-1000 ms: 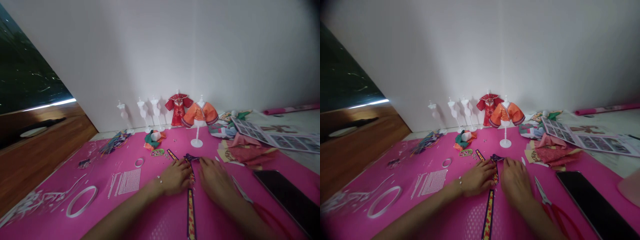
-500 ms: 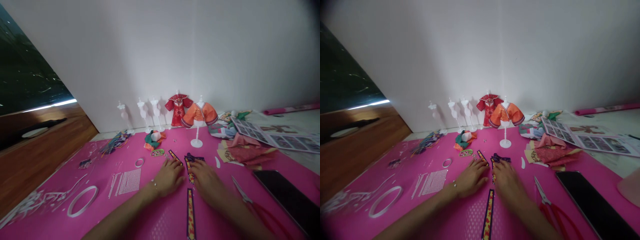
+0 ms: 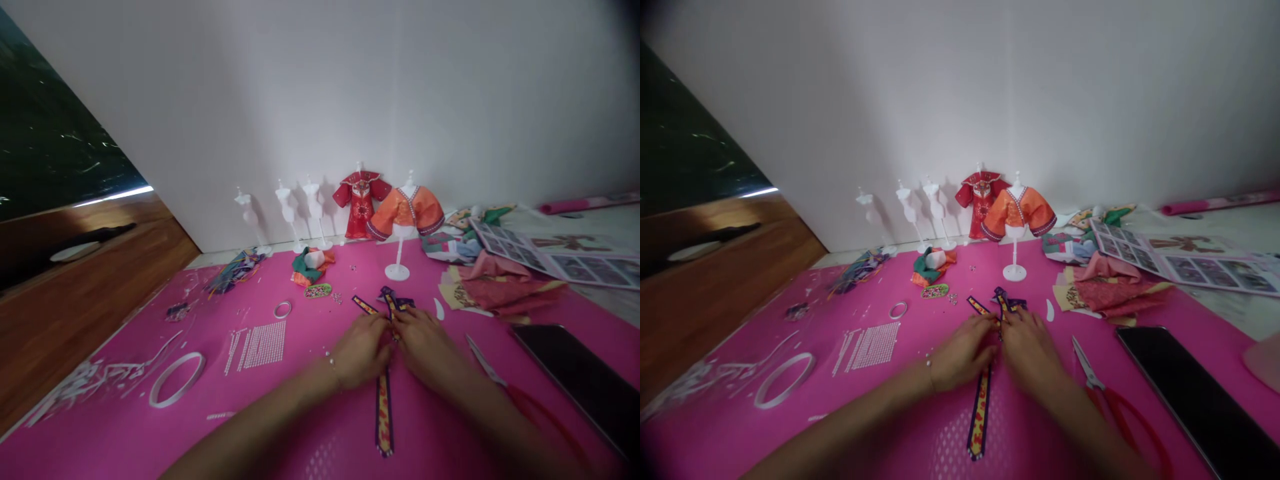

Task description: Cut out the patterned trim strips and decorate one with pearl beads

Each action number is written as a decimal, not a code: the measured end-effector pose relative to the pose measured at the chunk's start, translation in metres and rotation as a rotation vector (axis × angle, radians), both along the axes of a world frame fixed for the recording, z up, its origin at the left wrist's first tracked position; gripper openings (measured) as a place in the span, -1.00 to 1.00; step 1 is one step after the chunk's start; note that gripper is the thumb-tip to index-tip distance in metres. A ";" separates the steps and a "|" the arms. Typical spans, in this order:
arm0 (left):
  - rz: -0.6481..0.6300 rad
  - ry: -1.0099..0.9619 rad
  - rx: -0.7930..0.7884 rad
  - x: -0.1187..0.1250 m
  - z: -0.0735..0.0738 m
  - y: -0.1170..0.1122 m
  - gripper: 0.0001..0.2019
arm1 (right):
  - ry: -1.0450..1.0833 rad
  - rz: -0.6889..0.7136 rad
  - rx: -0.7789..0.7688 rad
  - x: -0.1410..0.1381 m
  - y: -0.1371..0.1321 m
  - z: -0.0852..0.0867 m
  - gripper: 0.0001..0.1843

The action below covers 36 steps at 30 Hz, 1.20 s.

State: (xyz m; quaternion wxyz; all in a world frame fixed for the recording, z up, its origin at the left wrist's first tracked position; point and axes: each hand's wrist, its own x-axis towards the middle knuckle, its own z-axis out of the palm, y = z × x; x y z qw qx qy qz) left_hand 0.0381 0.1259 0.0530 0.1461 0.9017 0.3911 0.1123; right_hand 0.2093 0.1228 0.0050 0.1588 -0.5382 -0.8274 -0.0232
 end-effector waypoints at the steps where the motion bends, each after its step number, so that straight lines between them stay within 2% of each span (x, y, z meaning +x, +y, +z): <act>1: 0.010 -0.004 0.003 -0.002 0.000 0.002 -0.64 | -0.003 -0.001 -0.001 0.000 0.001 0.000 -0.62; 7: 0.013 0.042 0.000 -0.011 -0.004 0.012 -0.68 | 0.001 -0.007 0.024 -0.001 0.002 0.005 -0.66; 11: -0.019 0.065 0.002 -0.015 0.003 0.008 -0.68 | 0.014 0.006 0.041 0.000 0.001 0.009 -0.68; 13: -0.056 0.069 0.003 -0.021 0.010 -0.001 -0.69 | 0.029 0.009 0.048 0.001 0.000 0.011 -0.70; 16: -0.190 0.094 -0.016 -0.037 0.016 -0.021 -0.70 | 0.053 0.021 0.051 0.000 -0.002 0.015 -0.71; 18: -0.317 0.157 0.002 -0.047 0.016 -0.036 -0.69 | 0.067 0.042 0.047 -0.001 -0.004 0.017 -0.71; 21: -0.388 0.207 -0.015 -0.059 0.009 -0.054 -0.60 | 0.084 0.081 0.045 -0.003 -0.005 0.017 -0.71; 24: -0.387 0.217 -0.033 -0.067 0.002 -0.059 -0.53 | 0.111 0.106 0.056 -0.004 -0.004 0.014 -0.71; 28: -0.332 0.254 -0.020 -0.079 -0.002 -0.049 -0.54 | 0.161 0.180 0.066 -0.007 -0.006 0.017 -0.69; 32: -0.277 0.268 0.005 -0.092 -0.001 -0.040 -0.53 | 0.193 0.337 0.039 -0.015 -0.015 0.027 -0.65; 36: -0.219 0.252 0.059 -0.096 0.004 -0.054 -0.60 | 0.215 0.508 -0.010 -0.025 -0.026 0.033 -0.59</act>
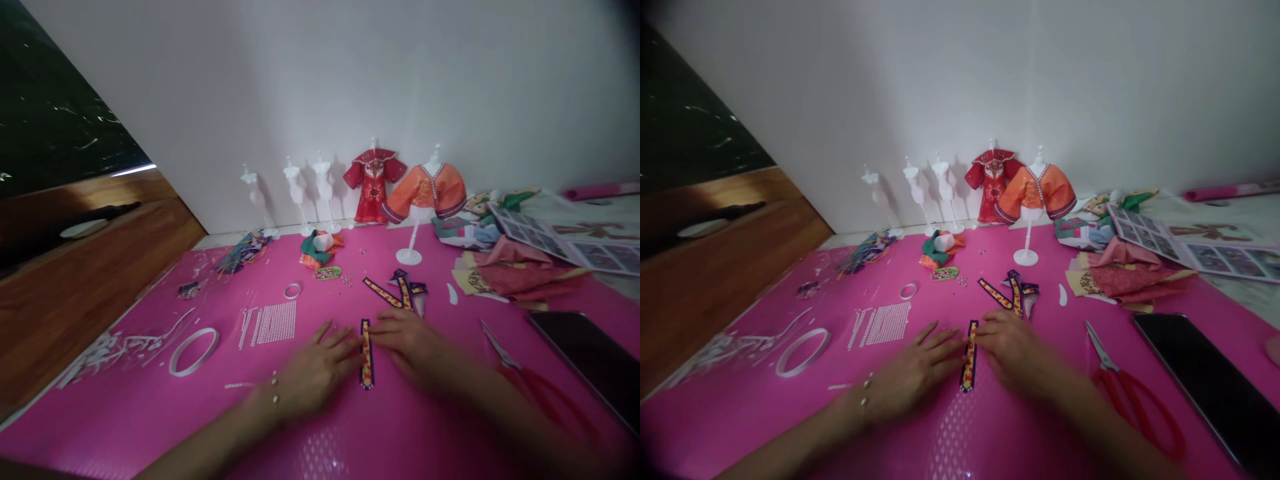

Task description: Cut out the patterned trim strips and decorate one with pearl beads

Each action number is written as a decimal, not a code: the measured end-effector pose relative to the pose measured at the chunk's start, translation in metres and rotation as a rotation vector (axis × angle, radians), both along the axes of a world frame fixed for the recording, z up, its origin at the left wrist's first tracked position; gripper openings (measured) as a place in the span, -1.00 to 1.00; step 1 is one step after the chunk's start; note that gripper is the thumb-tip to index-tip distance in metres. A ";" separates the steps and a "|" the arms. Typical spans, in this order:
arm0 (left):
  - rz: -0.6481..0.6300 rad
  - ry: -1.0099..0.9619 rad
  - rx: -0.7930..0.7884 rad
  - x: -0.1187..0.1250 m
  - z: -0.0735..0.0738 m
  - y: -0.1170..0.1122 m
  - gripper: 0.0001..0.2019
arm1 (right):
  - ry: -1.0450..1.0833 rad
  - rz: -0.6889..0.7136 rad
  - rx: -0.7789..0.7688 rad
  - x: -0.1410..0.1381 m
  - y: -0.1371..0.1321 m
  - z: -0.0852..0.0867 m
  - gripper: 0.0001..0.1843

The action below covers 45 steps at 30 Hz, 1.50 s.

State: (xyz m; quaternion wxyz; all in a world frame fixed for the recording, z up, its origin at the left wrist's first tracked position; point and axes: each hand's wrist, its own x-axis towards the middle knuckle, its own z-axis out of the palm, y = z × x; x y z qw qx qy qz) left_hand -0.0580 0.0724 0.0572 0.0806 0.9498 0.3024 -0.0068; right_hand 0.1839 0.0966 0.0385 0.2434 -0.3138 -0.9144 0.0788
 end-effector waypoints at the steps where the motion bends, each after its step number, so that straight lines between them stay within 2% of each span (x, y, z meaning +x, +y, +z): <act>1: 0.005 -0.012 0.010 0.001 0.001 -0.007 -0.61 | 0.011 0.037 -0.012 -0.002 -0.002 0.000 -0.59; 7: -0.003 -0.038 0.017 0.006 0.004 -0.046 -0.66 | -0.031 0.083 -0.058 -0.004 -0.005 -0.008 -0.61; 13: 0.062 -0.082 0.044 0.009 0.001 -0.063 -0.67 | -0.056 0.079 -0.019 -0.001 -0.005 -0.025 -0.56; 16: 0.107 -0.150 0.047 0.000 0.002 -0.069 -0.71 | -0.031 0.056 -0.004 0.001 -0.007 -0.033 -0.58; 19: 0.293 -0.252 0.081 -0.033 0.002 -0.072 -0.80 | -0.029 0.022 -0.002 0.001 -0.008 -0.038 -0.61; 23: 0.732 -0.298 0.125 -0.104 0.005 -0.072 -0.85 | -0.010 -0.011 0.035 -0.002 -0.008 -0.041 -0.59; 25: 0.808 -0.288 0.150 -0.135 0.007 -0.076 -0.85 | -0.011 -0.007 0.062 -0.003 -0.008 -0.040 -0.59; 27: 0.852 -0.274 0.153 -0.155 0.008 -0.081 -0.84 | -0.022 0.002 0.083 -0.004 -0.008 -0.040 -0.59; 29: 0.863 -0.263 0.140 -0.163 0.007 -0.087 -0.83 | -0.038 0.010 0.091 -0.004 -0.008 -0.039 -0.60; 33: 0.845 -0.247 0.115 -0.159 0.001 -0.091 -0.80 | -0.052 0.037 0.106 -0.004 -0.008 -0.039 -0.62; 38: 0.804 -0.215 0.081 -0.154 -0.004 -0.080 -0.84 | -0.009 0.040 0.098 -0.005 -0.008 -0.041 -0.61; 45: 0.738 -0.138 0.033 -0.154 0.002 -0.068 -0.86 | 0.015 0.089 0.033 -0.006 -0.008 -0.036 -0.62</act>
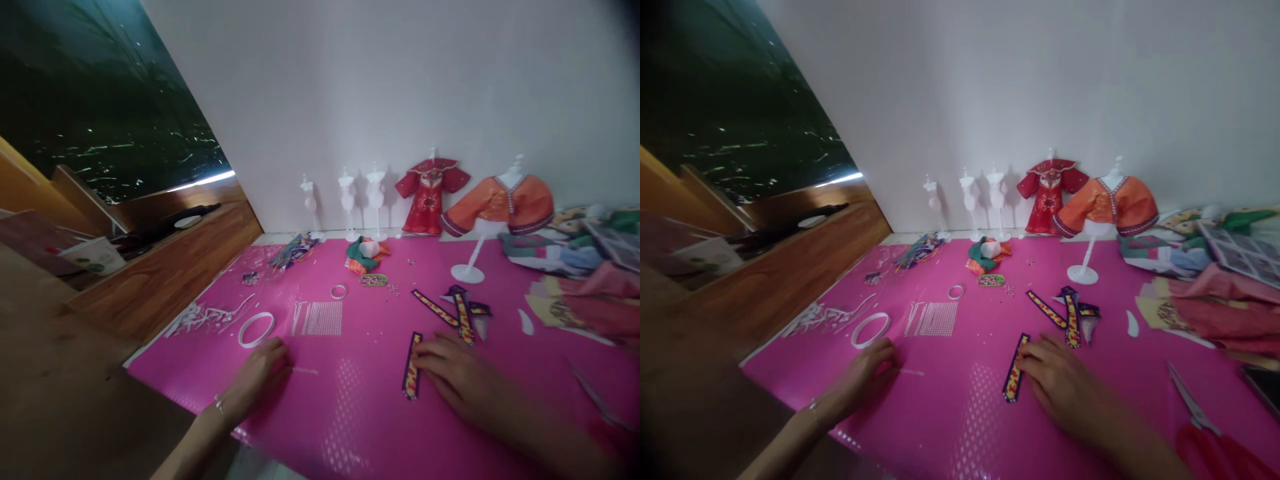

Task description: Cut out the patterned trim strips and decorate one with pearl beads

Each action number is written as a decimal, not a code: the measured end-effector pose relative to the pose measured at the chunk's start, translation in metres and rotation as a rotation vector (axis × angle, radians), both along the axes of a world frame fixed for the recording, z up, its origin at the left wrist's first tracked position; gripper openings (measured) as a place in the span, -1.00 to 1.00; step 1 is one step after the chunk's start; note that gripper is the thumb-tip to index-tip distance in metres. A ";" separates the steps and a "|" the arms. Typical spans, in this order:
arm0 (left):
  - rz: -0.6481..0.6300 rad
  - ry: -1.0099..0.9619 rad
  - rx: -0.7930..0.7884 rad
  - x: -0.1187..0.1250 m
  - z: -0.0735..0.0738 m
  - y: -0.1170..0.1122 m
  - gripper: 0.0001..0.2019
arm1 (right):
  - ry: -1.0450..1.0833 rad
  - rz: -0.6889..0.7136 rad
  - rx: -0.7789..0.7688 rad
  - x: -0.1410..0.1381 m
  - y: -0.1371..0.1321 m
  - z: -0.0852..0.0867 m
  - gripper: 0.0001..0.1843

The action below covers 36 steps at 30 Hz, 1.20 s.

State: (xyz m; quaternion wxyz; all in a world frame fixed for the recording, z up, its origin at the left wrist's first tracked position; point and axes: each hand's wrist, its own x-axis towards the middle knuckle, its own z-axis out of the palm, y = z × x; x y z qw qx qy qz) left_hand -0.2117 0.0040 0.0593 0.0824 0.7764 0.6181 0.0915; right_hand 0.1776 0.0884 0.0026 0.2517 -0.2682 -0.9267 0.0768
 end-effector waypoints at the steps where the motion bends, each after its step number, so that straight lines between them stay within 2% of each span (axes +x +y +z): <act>1: -0.009 0.009 -0.005 0.000 0.001 0.000 -0.85 | 0.003 -0.001 -0.010 0.000 -0.001 0.001 -0.62; 8: -0.075 0.079 -0.037 0.001 0.005 0.003 -0.81 | -0.014 0.009 -0.033 -0.001 -0.001 0.010 -0.63; 14: -0.111 0.134 -0.067 0.004 0.008 0.009 -0.81 | 0.030 -0.044 -0.006 0.000 0.002 0.019 -0.64; 19: -0.145 0.147 -0.058 0.003 0.007 0.012 -0.79 | 0.042 -0.041 -0.050 -0.001 0.001 0.024 -0.67; 26: -0.136 0.158 -0.003 -0.010 0.001 0.012 -0.81 | 0.052 -0.048 -0.063 -0.001 0.000 0.027 -0.69; 32: -0.118 0.164 0.015 -0.015 0.005 0.018 -0.81 | 0.061 -0.036 -0.080 -0.002 0.001 0.028 -0.64; 36: -0.122 0.178 0.015 -0.011 0.009 0.024 -0.82 | 0.073 -0.075 -0.070 -0.002 -0.001 0.036 -0.66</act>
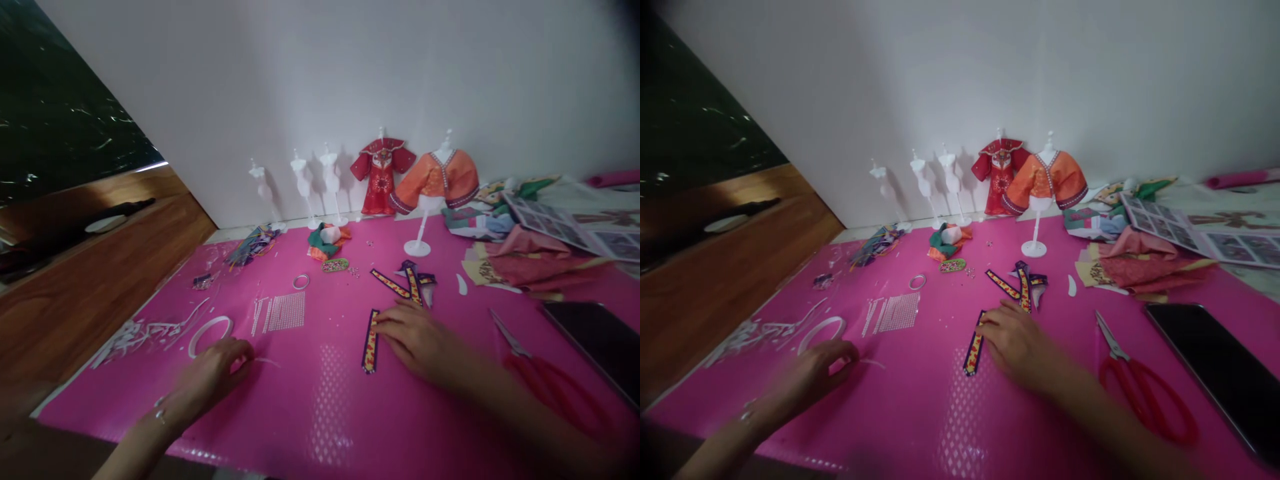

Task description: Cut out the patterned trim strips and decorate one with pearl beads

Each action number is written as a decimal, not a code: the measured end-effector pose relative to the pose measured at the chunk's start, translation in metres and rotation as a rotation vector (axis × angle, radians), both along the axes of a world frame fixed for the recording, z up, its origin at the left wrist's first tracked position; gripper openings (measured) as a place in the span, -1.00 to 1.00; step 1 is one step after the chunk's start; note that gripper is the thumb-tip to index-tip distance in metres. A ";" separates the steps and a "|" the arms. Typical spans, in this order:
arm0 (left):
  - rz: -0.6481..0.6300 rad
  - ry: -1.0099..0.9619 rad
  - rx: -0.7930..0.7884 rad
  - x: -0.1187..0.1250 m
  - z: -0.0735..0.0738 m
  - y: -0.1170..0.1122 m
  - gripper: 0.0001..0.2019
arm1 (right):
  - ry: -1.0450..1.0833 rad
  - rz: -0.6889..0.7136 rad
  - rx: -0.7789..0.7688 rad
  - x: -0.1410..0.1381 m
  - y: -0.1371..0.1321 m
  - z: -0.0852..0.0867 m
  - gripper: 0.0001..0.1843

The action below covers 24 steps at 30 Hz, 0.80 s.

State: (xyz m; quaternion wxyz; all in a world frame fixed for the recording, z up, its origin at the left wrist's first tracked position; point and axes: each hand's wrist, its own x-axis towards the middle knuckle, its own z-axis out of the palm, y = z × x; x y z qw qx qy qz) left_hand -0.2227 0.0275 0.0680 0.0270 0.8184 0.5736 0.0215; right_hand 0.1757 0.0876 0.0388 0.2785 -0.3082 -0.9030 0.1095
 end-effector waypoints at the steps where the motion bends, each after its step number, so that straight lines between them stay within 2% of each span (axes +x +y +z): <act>1: -0.006 0.004 0.001 0.004 0.002 0.001 -0.82 | 0.007 -0.011 -0.012 0.000 0.000 0.002 -0.66; 4: -0.055 0.020 0.004 0.028 0.009 0.004 -0.79 | 0.082 -0.043 -0.129 0.001 -0.002 0.008 -0.67; 7: -0.194 -0.016 -0.027 0.067 0.020 0.005 -0.75 | 0.178 -0.043 -0.235 0.000 -0.002 0.010 -0.68; 11: -0.315 -0.244 -0.103 0.121 0.039 0.005 -0.80 | 0.255 0.022 -0.344 -0.002 -0.004 0.015 -0.71; 14: -0.324 -0.472 -0.230 0.148 0.047 0.006 -0.84 | 0.349 0.118 -0.518 -0.004 -0.006 0.020 -0.75; 19: -0.237 -0.751 -0.347 0.169 0.039 0.009 -0.86 | 0.428 0.197 -0.746 -0.004 -0.012 0.026 -0.82; 24: -0.150 -0.941 -0.479 0.176 0.026 0.012 -0.84 | 0.343 0.196 -0.908 -0.004 -0.016 0.031 -0.86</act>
